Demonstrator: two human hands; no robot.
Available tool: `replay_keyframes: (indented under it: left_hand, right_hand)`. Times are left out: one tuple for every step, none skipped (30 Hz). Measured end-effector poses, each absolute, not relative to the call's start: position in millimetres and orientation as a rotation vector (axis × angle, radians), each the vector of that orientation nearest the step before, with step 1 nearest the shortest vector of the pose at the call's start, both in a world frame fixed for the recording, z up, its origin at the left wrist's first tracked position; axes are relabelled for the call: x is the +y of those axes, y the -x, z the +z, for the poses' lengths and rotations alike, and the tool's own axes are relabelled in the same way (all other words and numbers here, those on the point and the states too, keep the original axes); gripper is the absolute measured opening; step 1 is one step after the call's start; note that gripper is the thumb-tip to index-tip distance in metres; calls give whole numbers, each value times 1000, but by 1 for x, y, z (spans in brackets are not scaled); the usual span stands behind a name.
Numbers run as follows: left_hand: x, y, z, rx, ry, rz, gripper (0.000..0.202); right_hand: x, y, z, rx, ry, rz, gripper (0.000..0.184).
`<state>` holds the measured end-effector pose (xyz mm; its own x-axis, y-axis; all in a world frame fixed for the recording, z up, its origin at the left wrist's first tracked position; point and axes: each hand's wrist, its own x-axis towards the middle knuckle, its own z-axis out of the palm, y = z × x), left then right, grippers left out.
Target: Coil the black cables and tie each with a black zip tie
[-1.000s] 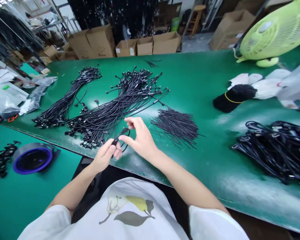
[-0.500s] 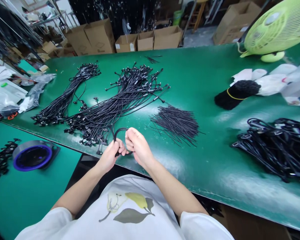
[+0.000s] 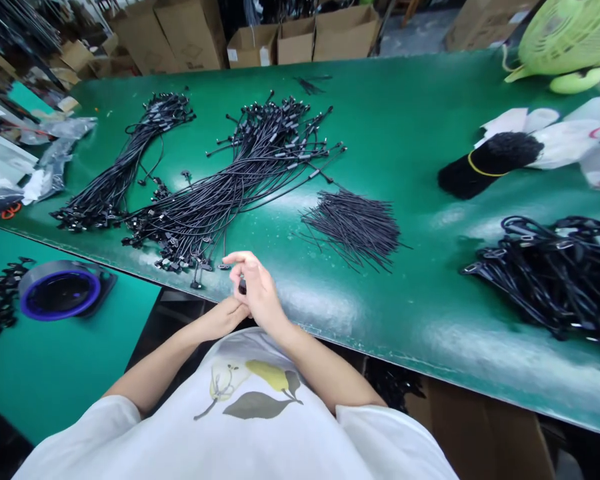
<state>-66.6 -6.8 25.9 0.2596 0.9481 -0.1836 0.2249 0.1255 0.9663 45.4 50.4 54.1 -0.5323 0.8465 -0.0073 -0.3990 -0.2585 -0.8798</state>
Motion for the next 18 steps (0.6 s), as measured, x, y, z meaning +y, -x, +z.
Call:
replay_keyframes:
  left_hand:
    - [-8,67,24,1163,-1314,802,39]
    - [-8,67,23,1124,-1255,830,41]
    - [-9,66,23,1092,-1170,863,42]
    - [-9,64,24,1063,-1057,887,43]
    - [-9,61,26,1029,-922,894,44]
    - [-9,58,29,986,-776,893,44]
    - [-9,54,32,936,-638,888,44]
    - [-9,50,34,886,-521,889,44]
    - [-9,47,37,844,-432,895,44]
    - [-8,44,39,810,-369,898,43]
    - [-8,42,41,787,-323,903,42]
    - [-8,40,42,772,-289,911,42]
    - [-7,39,43,761,-265,920,42]
    - [-6,38,43,752,-248,934,40]
    - [-5,36,43,741,-238,951,37]
    - [-4,34,43,724,-228,975,33]
    - [-3,32,43,704,-217,1001,30]
    - [-1,29,43,684,-205,1023,28]
  right_hand:
    - [54,-45,55,-1098,613,1983,59]
    - [58,-46,57,-1058,605,2059,61]
    - [62,-46,58,-1010,603,2113,62]
    - [67,-46,59,-962,604,2153,61]
    - [71,-46,59,-922,602,2192,60]
    - [75,-47,59,-887,599,2227,60]
    - [78,-47,59,-857,593,2257,59]
    - [81,-48,58,-830,587,2291,59]
    - [83,-49,57,-802,581,2323,59]
    - [85,-50,56,-774,573,2346,59]
    - [86,-52,55,-746,564,2353,59]
    - [87,-53,54,-719,553,2341,59]
    - [88,-55,54,-693,537,2307,57]
    - [89,-56,55,-672,520,2253,55]
    - [90,-58,57,-659,504,2186,51]
    - [91,-59,59,-654,496,2115,47]
    - [92,-61,62,-656,492,2053,43]
    - [92,-62,64,-662,490,2012,40]
